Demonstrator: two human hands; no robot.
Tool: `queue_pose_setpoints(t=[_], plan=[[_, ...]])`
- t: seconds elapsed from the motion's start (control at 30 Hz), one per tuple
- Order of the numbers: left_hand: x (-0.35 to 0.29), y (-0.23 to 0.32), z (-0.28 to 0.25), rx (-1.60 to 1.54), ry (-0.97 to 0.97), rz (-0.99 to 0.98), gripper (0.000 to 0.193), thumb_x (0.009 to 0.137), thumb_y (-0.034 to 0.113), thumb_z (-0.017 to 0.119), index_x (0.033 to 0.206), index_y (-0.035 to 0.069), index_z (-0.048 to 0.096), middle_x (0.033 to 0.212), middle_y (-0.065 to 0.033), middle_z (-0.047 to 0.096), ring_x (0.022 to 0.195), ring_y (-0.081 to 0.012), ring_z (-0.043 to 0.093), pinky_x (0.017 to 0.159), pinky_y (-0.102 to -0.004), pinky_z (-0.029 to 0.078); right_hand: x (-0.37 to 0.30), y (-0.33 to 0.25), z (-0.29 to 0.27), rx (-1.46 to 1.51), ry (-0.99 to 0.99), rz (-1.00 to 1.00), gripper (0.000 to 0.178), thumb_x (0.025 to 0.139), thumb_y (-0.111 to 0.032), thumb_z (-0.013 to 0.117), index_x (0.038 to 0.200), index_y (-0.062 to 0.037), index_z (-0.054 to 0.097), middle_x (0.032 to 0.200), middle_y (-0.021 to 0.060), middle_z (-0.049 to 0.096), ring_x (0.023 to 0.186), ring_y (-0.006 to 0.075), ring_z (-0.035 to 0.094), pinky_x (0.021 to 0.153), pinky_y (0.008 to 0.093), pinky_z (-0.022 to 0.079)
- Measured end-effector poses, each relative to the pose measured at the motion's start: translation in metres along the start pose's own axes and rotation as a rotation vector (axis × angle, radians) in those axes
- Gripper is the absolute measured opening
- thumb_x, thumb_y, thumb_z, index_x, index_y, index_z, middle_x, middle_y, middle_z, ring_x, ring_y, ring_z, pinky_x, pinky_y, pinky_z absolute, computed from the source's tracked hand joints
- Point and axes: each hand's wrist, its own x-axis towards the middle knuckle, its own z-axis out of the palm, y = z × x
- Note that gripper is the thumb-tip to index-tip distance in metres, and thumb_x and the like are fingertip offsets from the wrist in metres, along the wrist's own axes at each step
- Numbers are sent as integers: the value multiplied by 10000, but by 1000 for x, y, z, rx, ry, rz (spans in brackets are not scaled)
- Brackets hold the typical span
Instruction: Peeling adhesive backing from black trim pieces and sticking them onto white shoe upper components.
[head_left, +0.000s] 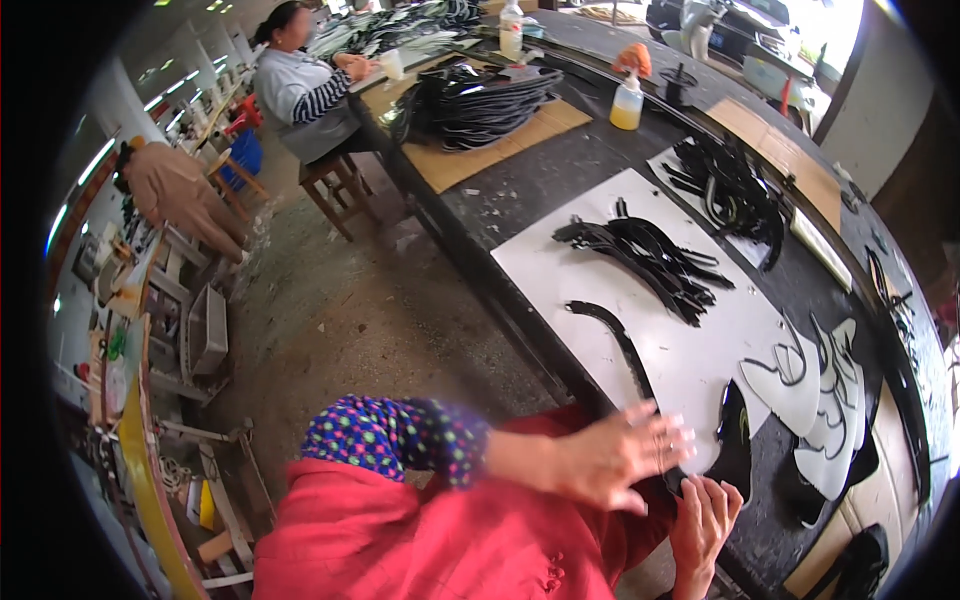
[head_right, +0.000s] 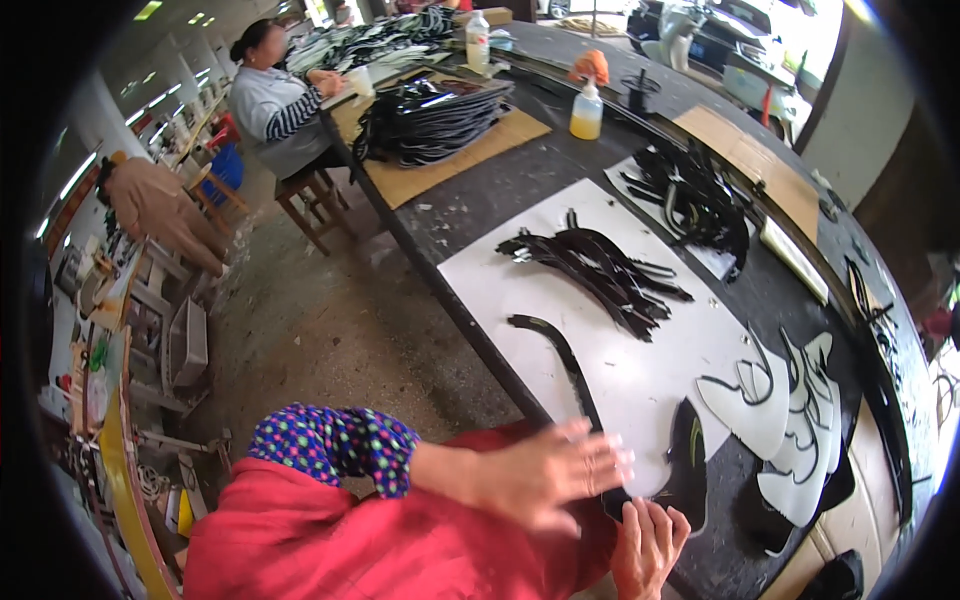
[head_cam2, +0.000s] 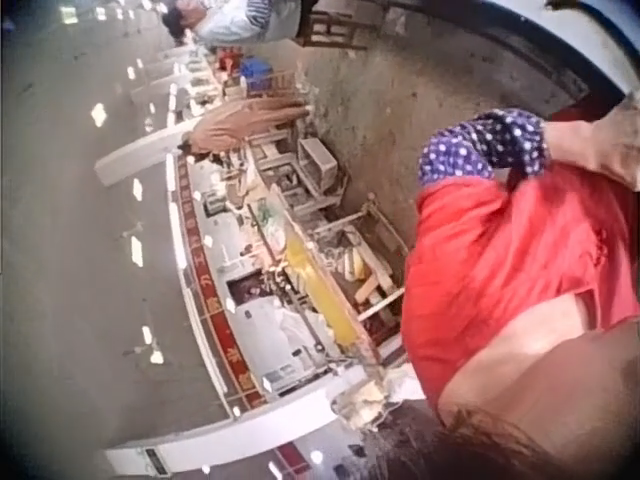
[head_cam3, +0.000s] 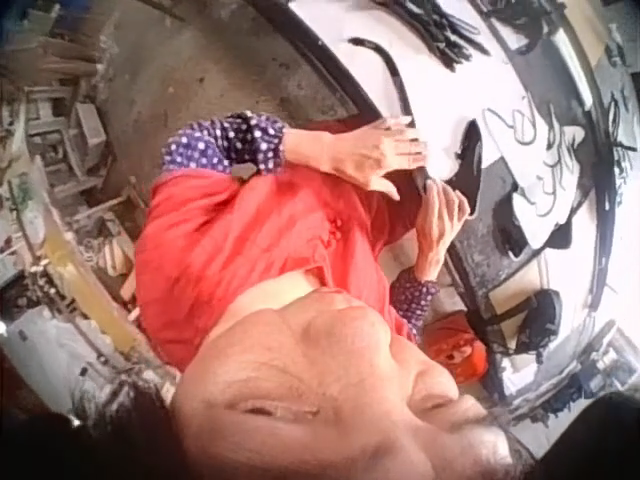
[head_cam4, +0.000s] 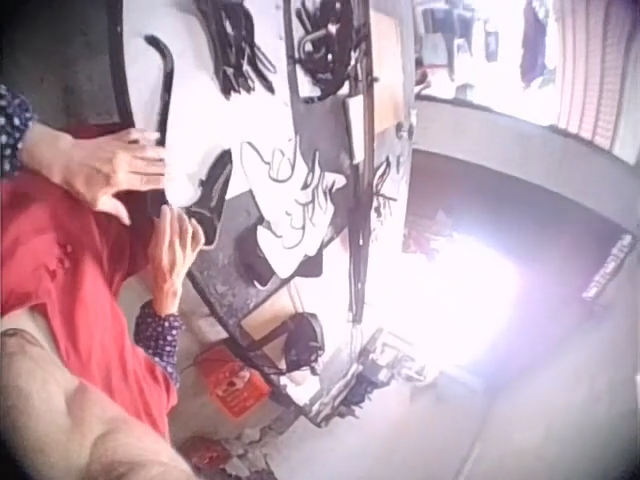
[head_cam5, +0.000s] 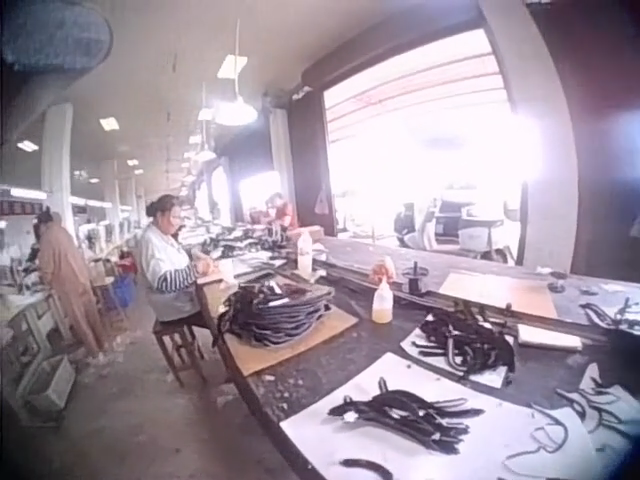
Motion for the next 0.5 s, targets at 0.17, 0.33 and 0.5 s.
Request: queue_pose_setpoints(t=[0.17, 0.33, 0.5], plan=[[26, 21, -19, -15, 98, -40, 502, 902, 145, 539, 1353, -74, 526, 826, -106, 680, 741, -249, 675, 702, -343, 554, 94, -12, -52, 147, 36, -160, 266, 698, -58, 743, 938, 20, 662, 871, 115, 691, 830, 277, 659, 782, 405, 485], [62, -64, -185, 334, 220, -119, 283, 870, 8, 604, 1134, 67, 686, 1024, -135, 728, 864, -271, 725, 735, -333, 599, 127, 12, -59, 388, 401, 245, 256, 899, -97, 690, 1126, 11, 643, 1079, 144, 693, 961, 290, 657, 925, 415, 482], [57, -164, -396, 1089, 291, 18, 452, 881, -17, 478, 1288, 96, 637, 1218, -117, 680, 1140, -245, 647, 1021, -345, 475, 119, 45, -30, 371, 254, 432, 187, 886, 94, 619, 1056, 26, 654, 1023, 156, 710, 914, 260, 680, 825, 318, 526]])
